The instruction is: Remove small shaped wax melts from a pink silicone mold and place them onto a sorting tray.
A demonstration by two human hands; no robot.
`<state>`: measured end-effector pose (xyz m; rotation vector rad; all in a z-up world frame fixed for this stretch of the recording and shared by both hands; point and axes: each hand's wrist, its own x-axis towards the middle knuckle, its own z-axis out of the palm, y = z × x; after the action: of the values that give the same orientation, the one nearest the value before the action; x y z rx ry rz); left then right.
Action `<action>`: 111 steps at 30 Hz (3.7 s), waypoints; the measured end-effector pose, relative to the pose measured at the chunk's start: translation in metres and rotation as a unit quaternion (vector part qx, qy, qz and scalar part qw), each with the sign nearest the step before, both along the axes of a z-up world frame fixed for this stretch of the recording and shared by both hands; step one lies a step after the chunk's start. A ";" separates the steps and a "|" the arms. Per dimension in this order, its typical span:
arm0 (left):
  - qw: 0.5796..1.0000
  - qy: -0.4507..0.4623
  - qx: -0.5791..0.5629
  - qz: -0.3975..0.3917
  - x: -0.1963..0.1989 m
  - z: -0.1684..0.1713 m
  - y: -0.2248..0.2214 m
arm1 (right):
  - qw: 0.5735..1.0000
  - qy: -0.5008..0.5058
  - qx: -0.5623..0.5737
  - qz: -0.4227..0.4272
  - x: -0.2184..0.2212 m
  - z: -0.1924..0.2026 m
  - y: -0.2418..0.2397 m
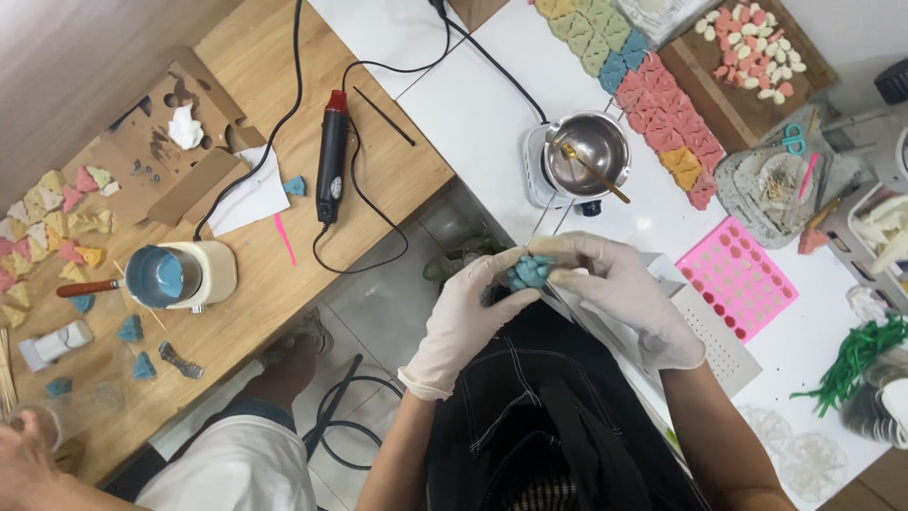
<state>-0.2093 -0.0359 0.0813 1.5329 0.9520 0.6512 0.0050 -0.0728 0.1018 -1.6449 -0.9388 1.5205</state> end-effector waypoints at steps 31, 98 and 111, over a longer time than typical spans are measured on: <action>0.989 0.129 -0.059 0.045 0.038 -0.014 -0.024 | 0.701 -0.611 0.284 0.234 0.154 -0.114 0.095; 0.985 0.065 -0.152 -0.052 0.024 -0.078 0.011 | 0.903 -0.262 0.208 -0.270 0.103 -0.121 0.057; 0.986 0.103 -0.134 -0.010 0.072 -0.084 0.018 | 0.908 -0.358 0.201 -0.081 0.098 -0.098 0.076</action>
<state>-0.1376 -0.0179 -0.0031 1.3827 1.1301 0.3383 0.1028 0.0028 0.0034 -1.9192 -1.3405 0.5263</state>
